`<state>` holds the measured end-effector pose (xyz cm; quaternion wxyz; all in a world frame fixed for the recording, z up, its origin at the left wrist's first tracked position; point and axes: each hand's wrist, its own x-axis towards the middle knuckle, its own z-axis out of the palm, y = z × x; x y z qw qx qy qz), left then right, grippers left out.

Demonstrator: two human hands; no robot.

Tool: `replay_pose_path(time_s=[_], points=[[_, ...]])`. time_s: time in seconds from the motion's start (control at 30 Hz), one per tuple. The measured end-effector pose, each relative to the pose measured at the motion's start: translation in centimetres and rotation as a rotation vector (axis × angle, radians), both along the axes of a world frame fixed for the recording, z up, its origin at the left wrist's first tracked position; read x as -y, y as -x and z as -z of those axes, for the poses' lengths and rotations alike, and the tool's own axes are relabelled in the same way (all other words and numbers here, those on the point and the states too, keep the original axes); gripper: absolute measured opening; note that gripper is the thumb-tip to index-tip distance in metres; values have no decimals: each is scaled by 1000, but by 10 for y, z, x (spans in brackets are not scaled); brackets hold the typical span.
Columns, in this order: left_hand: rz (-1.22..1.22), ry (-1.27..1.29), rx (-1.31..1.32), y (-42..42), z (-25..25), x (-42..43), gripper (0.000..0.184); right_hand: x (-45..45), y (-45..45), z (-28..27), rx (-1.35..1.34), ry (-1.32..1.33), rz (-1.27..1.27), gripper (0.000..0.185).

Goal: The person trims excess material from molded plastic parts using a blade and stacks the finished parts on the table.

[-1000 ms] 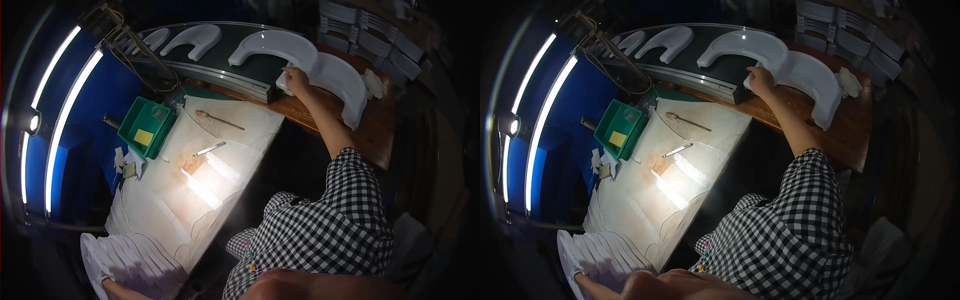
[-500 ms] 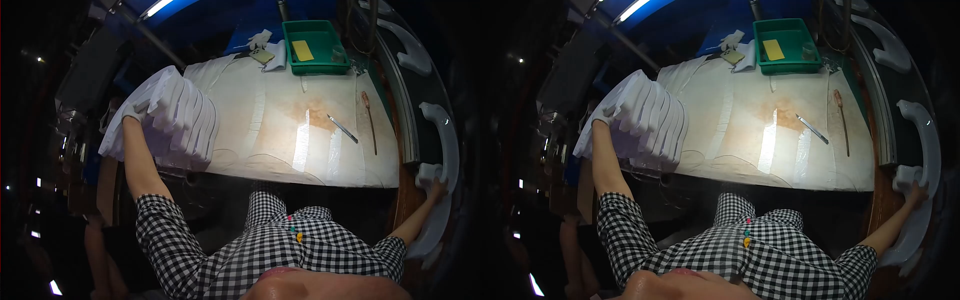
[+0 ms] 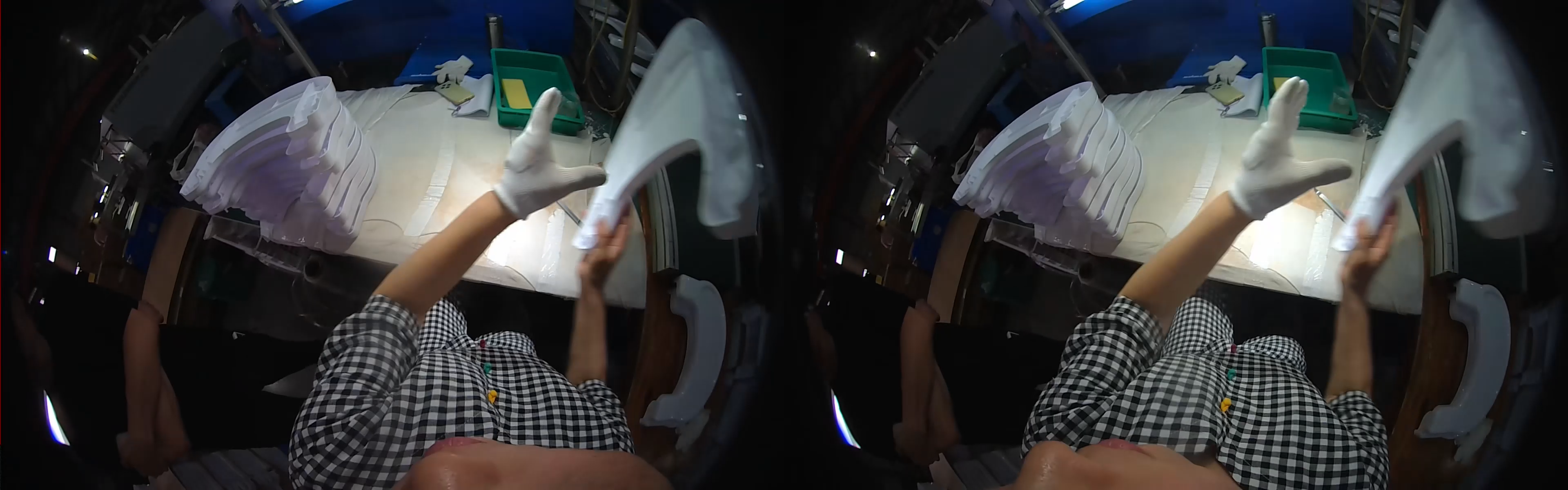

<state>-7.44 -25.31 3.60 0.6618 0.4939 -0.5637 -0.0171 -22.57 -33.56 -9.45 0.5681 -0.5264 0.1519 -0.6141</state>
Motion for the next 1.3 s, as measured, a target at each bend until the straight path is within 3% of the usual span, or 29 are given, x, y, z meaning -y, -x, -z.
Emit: replay_pose_path(time_s=[0.13, 0.23, 0.27, 0.3, 0.33, 0.37, 0.4, 0.43, 0.47, 0.53, 0.6, 0.63, 0.67, 0.73, 0.77, 0.87, 0.93, 1.0, 1.07, 1.13, 1.17, 1.23, 1.3], points=[[-94, 95, 95, 28, -20, 21, 71, -87, -57, 78, -162, -60, -181, 64], [-76, -48, 199, 8, -12, 6, 52, -93, -57, 52, -375, 122, -461, 61], [-75, -110, 251, -2, -7, 0, 46, -75, -43, 25, -538, 594, -257, 55], [-82, -182, 316, -10, -3, -6, 40, -47, -42, 41, -523, 562, -419, 44], [-96, -263, 392, -19, 3, -9, 35, -20, -41, 53, -671, 523, -154, 34], [-121, -345, 477, -26, 11, -11, 30, 4, -33, 35, -777, 295, -125, 21], [-157, -424, 556, -32, 24, -10, 27, 40, -37, 48, -940, 179, 111, 22], [-196, -500, 631, -39, 43, -8, 25, 69, -35, 62, -888, 380, 362, 25], [-232, -545, 694, -46, 62, -3, 24, 87, -31, 65, -1054, 451, 439, 25], [-300, -629, 826, -59, 97, 6, 24, 99, -37, 64, -1237, 478, 267, 25], [-345, -777, 775, -54, 109, 2, 24, 80, -45, 68, -1244, 476, 330, 22], [-355, -819, 1015, -66, 126, 7, 25, 74, -47, 73, -1255, 474, 388, 20], [-354, -822, 1010, -76, 146, 9, 25, 78, -49, 75, -1260, 476, 384, 20], [-325, -941, 878, -69, 138, 5, 27, 98, -57, 100, -1173, 494, 222, 15], [-326, -943, 871, -66, 131, 4, 27, 112, -62, 125, -1044, 482, 257, 12], [-233, -899, 766, -65, 102, 4, 22, 113, -39, 88, -1188, 291, 260, 11], [-256, -1034, 900, -73, 90, 12, 21, 106, -19, 65, -1112, 279, 325, 14], [-284, -1020, 924, -86, 89, 21, 21, 78, 2, 20, -739, 29, 83, 19], [-253, -1068, 989, -82, 67, 23, 20, 42, 16, -19, -499, 126, -29, 27], [-223, -1037, 1019, -94, 76, 35, 20, 3, 28, -77, -593, 427, 31, 31], [-190, -1029, 1008, -92, 68, 35, 21, -3, 30, -93, -599, 435, 41, 31], [-158, -1006, 999, -90, 61, 38, 22, -8, 33, -111, -810, 722, 214, 33], [-163, -1039, 1045, -92, 60, 40, 23, -4, 33, -115, -869, 763, 245, 33]])
